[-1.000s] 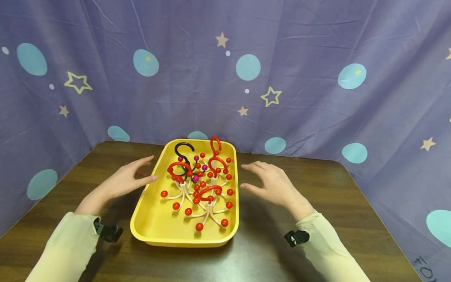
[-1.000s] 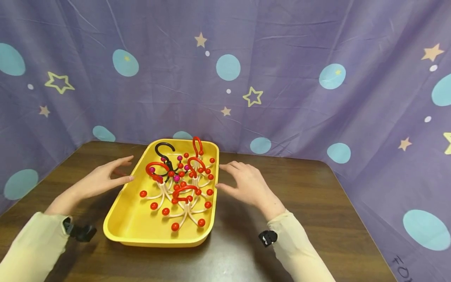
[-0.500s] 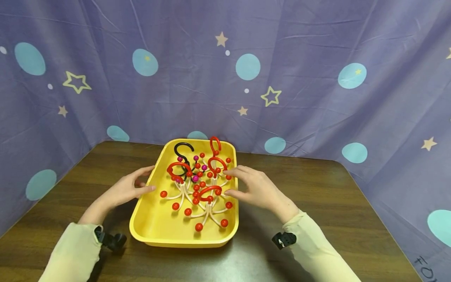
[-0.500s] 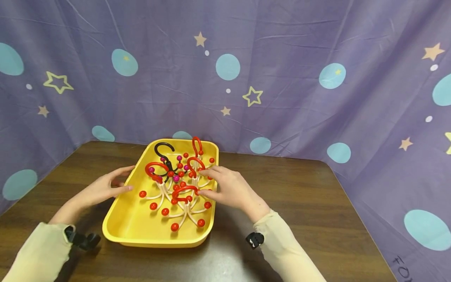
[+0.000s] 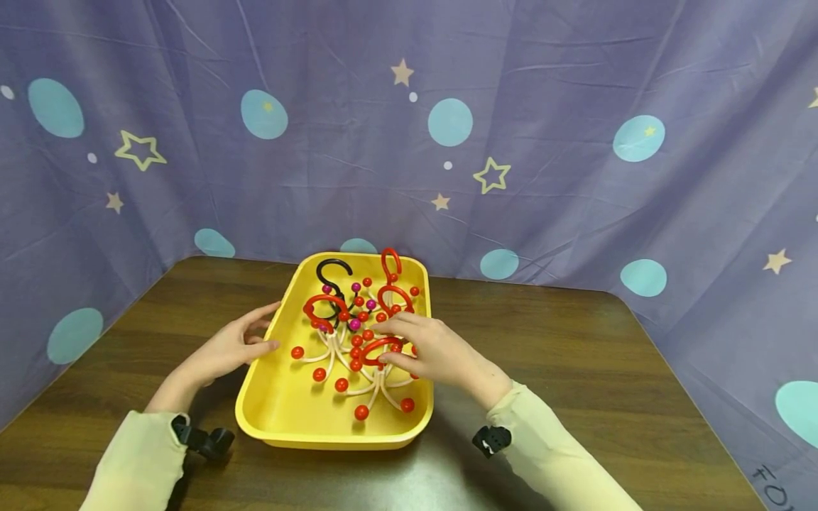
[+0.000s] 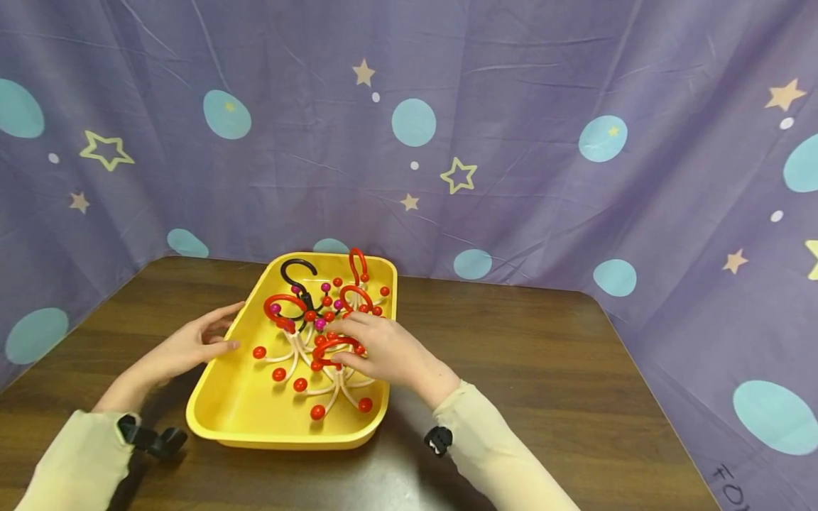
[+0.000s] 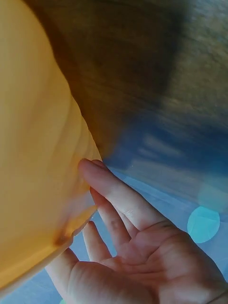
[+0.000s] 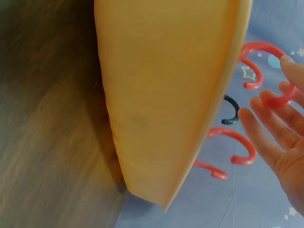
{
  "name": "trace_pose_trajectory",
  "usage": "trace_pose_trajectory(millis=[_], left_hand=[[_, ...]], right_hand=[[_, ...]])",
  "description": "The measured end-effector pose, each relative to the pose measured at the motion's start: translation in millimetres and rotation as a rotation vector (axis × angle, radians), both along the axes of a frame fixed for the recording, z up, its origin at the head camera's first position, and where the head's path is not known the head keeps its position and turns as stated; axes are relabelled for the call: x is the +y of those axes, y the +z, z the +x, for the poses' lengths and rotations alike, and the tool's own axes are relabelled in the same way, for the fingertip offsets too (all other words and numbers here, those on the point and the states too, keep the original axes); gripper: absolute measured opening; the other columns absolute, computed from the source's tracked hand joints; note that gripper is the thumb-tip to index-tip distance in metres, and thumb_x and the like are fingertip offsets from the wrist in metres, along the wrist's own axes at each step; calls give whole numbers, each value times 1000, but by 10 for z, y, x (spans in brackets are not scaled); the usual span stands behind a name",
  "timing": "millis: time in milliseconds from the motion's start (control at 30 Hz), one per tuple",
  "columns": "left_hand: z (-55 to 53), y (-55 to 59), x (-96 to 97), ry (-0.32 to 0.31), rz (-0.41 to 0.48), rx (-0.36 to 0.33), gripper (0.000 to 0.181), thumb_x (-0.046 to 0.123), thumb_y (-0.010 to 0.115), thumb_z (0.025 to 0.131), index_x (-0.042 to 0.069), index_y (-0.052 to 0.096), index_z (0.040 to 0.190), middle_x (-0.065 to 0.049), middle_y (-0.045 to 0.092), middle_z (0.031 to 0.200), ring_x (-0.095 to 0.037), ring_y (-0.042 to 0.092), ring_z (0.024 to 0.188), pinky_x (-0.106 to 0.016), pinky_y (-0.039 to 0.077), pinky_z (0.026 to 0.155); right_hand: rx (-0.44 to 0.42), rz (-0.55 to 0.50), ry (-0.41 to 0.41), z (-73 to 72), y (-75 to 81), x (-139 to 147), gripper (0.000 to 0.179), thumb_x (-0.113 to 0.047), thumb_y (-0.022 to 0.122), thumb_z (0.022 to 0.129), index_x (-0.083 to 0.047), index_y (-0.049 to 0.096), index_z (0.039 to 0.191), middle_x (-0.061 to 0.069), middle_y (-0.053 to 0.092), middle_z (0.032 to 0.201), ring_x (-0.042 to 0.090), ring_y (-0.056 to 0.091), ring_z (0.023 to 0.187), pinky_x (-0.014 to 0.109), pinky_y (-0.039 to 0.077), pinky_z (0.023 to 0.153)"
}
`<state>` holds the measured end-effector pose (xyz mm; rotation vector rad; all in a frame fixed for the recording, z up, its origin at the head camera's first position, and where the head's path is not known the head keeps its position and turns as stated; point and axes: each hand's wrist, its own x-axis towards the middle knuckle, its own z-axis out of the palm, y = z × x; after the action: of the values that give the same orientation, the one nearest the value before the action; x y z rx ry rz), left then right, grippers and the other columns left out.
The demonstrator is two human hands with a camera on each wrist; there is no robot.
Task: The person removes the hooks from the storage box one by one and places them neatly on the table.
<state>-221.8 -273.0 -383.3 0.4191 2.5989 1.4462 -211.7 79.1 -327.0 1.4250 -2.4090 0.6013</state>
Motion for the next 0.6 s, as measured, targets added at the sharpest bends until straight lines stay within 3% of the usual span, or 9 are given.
trace_pose_trajectory(millis=[600], left_hand=[[-12, 0, -12, 23, 4, -31, 73, 23, 60, 88, 12, 18, 146, -29, 43, 126, -27, 57, 96, -32, 52, 67]], right_hand=[[5, -15, 21, 28, -70, -194, 20, -18, 60, 88, -17, 65, 107, -7, 63, 102, 5, 58, 93, 16, 45, 82]])
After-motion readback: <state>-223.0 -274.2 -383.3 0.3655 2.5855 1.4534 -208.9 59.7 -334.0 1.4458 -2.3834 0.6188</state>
